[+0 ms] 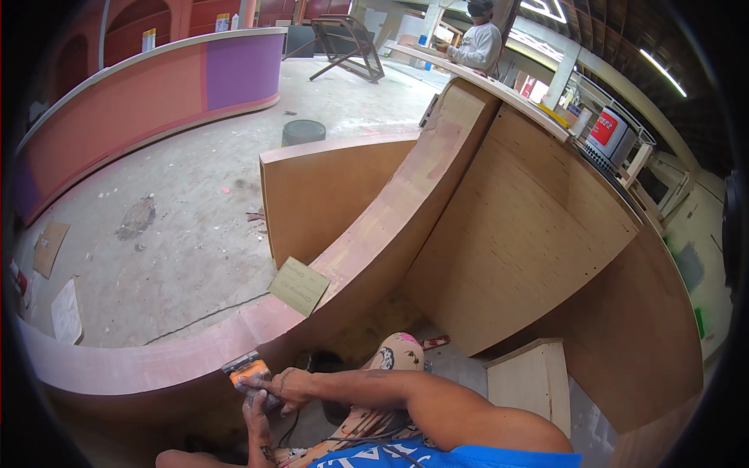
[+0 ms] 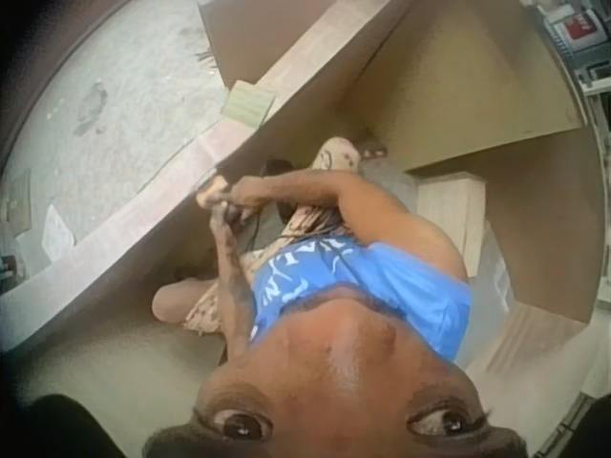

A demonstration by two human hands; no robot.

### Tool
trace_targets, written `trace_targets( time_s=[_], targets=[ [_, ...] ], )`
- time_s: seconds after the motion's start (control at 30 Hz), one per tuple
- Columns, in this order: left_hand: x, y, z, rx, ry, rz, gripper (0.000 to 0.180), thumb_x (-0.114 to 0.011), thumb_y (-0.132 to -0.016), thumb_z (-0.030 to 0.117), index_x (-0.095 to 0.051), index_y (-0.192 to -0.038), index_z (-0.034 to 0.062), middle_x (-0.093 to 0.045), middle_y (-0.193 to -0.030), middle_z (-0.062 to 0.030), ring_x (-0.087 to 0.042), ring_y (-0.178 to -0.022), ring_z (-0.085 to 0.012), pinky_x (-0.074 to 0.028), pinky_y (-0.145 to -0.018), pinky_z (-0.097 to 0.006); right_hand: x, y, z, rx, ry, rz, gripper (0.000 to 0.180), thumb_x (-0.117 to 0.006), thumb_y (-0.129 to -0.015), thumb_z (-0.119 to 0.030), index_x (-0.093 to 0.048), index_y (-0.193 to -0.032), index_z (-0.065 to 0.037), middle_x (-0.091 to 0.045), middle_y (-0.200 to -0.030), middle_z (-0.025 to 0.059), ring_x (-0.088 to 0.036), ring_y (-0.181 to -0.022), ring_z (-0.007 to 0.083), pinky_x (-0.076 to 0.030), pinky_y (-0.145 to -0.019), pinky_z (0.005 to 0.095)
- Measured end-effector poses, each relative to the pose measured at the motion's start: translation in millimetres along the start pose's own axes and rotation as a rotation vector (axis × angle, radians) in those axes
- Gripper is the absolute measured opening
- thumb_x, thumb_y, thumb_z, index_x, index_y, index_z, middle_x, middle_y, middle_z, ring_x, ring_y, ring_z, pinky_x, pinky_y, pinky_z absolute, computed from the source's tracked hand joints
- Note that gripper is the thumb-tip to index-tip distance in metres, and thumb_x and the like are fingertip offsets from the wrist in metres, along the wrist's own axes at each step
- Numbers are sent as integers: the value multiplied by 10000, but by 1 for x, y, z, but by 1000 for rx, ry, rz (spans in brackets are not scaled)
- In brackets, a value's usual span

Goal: Sanding the curved edge and flat surfaces of a wooden structure using an electric orbital sander and manual sandpaper.

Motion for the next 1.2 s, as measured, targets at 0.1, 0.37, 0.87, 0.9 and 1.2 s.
trace_targets(
  time_s=[0.1, 0.37, 0.87, 0.9, 1.2],
  targets=[
    [-1, -3, 1, -14, 23, 10, 514, -684, -895, 288, -568, -1308, 4, -636, -1202, -87, -650, -1060, -215, -513, -950, -361, 3, -7, 1, -36, 34, -24, 1219, -768, -701, -142, 37, -1609, -267, -686, -863, 217, -686, -841, 419, -548, -769, 482],
    [-3, -18, -18, 59, -223, 74, 399, -761, -875, 334, -681, -1119, 29, -683, -1026, -27, -640, -920, -123, -513, -800, -294, -22, -4, 44, -251, 147, -173, 777, -800, -759, -315, -457, -1390, -18, -722, -1012, 203, -710, -939, 359, -569, -821, 461],
    [84, 43, 50, -244, 30, 374, 357, -677, -892, 276, -645, -1098, -13, -655, -1019, -54, -620, -891, -125, -494, -831, -297, -20, -75, -71, 31, -28, -123, 1144, -767, -807, -220, 52, -1600, -311, -704, -966, 231, -707, -896, 395, -558, -785, 484],
    [93, 49, 59, -284, 47, 391, 358, -668, -899, 279, -644, -1103, -14, -651, -1020, -50, -619, -892, -122, -494, -833, -299, -16, -82, -83, 73, -36, -102, 1137, -761, -808, -222, 48, -1601, -316, -703, -969, 230, -708, -899, 392, -558, -789, 481],
    [50, 32, 47, -235, -35, 276, 394, -691, -909, 311, -625, -1107, -24, -658, -1019, -68, -637, -883, -128, -525, -789, -303, -4, -42, -50, -54, 8, -12, 1146, -797, -781, -235, -1, -1597, -350, -712, -931, 211, -708, -866, 385, -562, -745, 478]
  ],
)
Point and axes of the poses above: each hand's wrist, its own y-axis away from the middle knuckle, its own x-axis out of the back of the hand, z = x × y, the point moved 7 cm from there along -y, towards the middle knuckle
